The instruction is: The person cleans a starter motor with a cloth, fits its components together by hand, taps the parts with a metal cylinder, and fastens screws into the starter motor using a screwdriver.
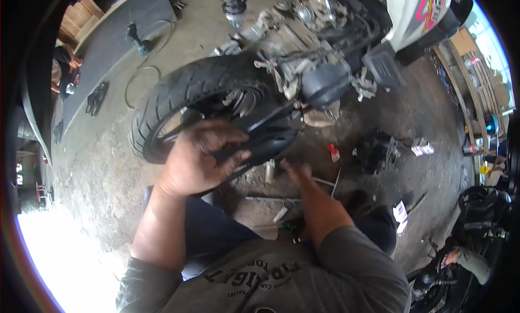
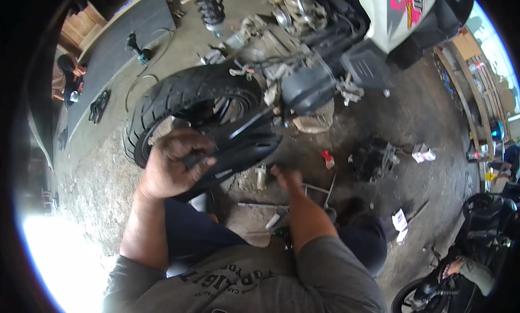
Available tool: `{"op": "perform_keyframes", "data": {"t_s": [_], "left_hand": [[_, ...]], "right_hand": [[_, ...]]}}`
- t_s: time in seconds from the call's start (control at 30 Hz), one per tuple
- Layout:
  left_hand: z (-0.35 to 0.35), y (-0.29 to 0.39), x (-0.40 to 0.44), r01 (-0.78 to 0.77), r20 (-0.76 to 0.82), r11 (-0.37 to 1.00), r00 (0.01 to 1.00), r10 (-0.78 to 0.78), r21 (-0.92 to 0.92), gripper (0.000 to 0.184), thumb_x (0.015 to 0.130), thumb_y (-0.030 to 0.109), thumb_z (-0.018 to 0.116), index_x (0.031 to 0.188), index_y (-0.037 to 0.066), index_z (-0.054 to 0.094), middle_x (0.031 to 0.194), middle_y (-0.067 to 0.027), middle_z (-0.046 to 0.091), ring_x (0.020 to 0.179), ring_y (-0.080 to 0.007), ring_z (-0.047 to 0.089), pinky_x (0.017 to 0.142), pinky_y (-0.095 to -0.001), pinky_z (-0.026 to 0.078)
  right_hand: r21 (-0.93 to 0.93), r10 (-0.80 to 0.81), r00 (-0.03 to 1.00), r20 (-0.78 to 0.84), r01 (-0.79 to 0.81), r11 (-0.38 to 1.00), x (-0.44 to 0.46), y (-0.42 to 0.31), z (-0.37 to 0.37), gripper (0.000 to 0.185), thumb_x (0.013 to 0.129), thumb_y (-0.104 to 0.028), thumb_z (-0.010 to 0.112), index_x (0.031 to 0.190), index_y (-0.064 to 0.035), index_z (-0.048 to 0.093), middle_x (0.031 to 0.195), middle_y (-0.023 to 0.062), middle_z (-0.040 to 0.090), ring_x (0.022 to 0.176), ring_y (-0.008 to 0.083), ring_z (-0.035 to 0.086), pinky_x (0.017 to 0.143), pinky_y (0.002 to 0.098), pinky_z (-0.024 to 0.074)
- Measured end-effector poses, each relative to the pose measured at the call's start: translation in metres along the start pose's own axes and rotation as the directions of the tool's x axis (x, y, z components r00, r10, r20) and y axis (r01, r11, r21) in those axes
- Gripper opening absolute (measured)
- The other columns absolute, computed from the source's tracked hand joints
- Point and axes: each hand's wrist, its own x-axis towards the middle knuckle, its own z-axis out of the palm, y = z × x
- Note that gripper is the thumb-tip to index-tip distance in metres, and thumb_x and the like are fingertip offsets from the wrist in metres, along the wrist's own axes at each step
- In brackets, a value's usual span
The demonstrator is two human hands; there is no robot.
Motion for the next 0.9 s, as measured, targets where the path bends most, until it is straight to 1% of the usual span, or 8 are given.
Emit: {"op": "perform_keyframes", "data": {"t_s": [0.03, 0.1, 0.27, 0.33, 0.37, 0.63, 0.8, 0.9], "left_hand": [[-0.001, -0.001, 0.001, -0.009, -0.022, 1.000, 1.000, 0.009, 0.021, 0.023, 0.075, 0.002, 0.080, 0.096, 0.001, 0.072, 0.087, -0.0090, 0.068, 0.068, -0.0205, 0.063, 0.061, -0.0289, 0.051], [-0.001, -0.004, 0.002, -0.054, -0.005, 0.997, 0.999, 0.054, 0.051, 0.023, 0.075, 0.006, 0.080, 0.097, 0.002, 0.072, 0.088, -0.0086, 0.069, 0.069, -0.0225, 0.064, 0.063, -0.0302, 0.052], [-0.001, -0.010, 0.001, -0.075, -0.008, 0.996, 0.997, 0.076, 0.044, 0.024, 0.075, 0.008, 0.080, 0.098, 0.003, 0.072, 0.089, -0.0099, 0.069, 0.075, -0.0257, 0.064, 0.067, -0.0324, 0.053], [0.001, -0.012, 0.003, -0.091, -0.049, 0.995, 0.994, 0.093, 0.049, 0.024, 0.076, 0.008, 0.080, 0.098, 0.003, 0.072, 0.089, -0.0102, 0.069, 0.074, -0.0259, 0.064, 0.067, -0.0326, 0.053], [0.002, -0.013, 0.003, -0.097, -0.049, 0.994, 0.994, 0.099, 0.042, 0.023, 0.076, 0.008, 0.080, 0.098, 0.003, 0.072, 0.090, -0.0105, 0.069, 0.074, -0.0262, 0.064, 0.067, -0.0329, 0.053], [0.007, -0.005, -0.001, -0.106, -0.004, 0.994, 0.994, 0.106, 0.012, 0.022, 0.079, 0.009, 0.077, 0.099, 0.002, 0.072, 0.090, -0.0112, 0.069, 0.072, -0.0266, 0.063, 0.066, -0.0339, 0.053], [0.013, 0.005, -0.011, -0.115, -0.003, 0.992, 0.993, 0.115, 0.058, 0.025, 0.080, 0.009, 0.075, 0.103, 0.002, 0.070, 0.087, -0.0100, 0.068, 0.070, -0.0247, 0.063, 0.065, -0.0328, 0.053], [0.019, 0.010, -0.020, -0.022, 0.037, 1.000, 0.999, 0.022, -0.005, 0.033, 0.082, 0.009, 0.075, 0.113, 0.002, 0.067, 0.089, -0.0092, 0.067, 0.071, -0.0220, 0.062, 0.066, -0.0314, 0.052]], "right_hand": [[0.065, 0.031, 0.997, 0.070, -0.036, 0.997, -0.052, -0.040, 0.003, 0.042, 0.071, -0.053, 0.086, 0.077, -0.0124, 0.075, 0.063, 0.0014, 0.060, 0.052, 0.0121, 0.049, 0.049, 0.0318, 0.0423], [-0.482, -0.196, 0.975, 0.101, 0.220, 0.848, -0.043, -0.035, 0.051, 0.070, 0.075, -0.065, 0.075, 0.105, -0.0023, 0.073, 0.094, 0.0139, 0.073, 0.082, 0.0289, 0.070, 0.072, 0.0376, 0.0555], [-0.598, -0.012, 0.988, 0.155, 0.103, 0.795, -0.046, -0.041, 0.071, 0.067, 0.081, -0.060, 0.071, 0.123, -0.0077, 0.067, 0.118, 0.0138, 0.070, 0.105, 0.0334, 0.068, 0.088, 0.0408, 0.0541], [-0.603, -0.071, 0.981, 0.182, 0.168, 0.780, -0.049, -0.043, 0.059, 0.060, 0.080, -0.056, 0.075, 0.116, -0.0079, 0.070, 0.105, 0.0129, 0.073, 0.088, 0.0294, 0.070, 0.075, 0.0392, 0.0556], [-0.266, 0.112, 0.975, 0.194, -0.058, 0.962, -0.049, -0.033, 0.056, 0.054, 0.080, -0.051, 0.077, 0.111, -0.0067, 0.071, 0.090, 0.0109, 0.072, 0.067, 0.0233, 0.067, 0.060, 0.0361, 0.0530], [-0.174, 0.043, 0.778, 0.626, 0.086, 0.981, -0.098, -0.083, -0.042, 0.033, 0.089, -0.027, 0.071, 0.112, -0.0025, 0.069, 0.088, 0.0086, 0.072, 0.061, 0.0200, 0.061, 0.057, 0.0329, 0.0513], [-0.327, -0.141, 0.653, 0.744, 0.541, 0.775, -0.154, -0.153, -0.114, 0.034, 0.086, -0.022, 0.072, 0.114, -0.0022, 0.068, 0.095, 0.0091, 0.072, 0.071, 0.0228, 0.064, 0.066, 0.0360, 0.0538], [-0.587, -0.244, 0.709, 0.662, 0.692, 0.420, -0.201, -0.177, -0.166, 0.049, 0.078, -0.029, 0.079, 0.116, -0.0012, 0.066, 0.101, 0.0112, 0.072, 0.082, 0.0258, 0.064, 0.077, 0.0368, 0.0532]]}}
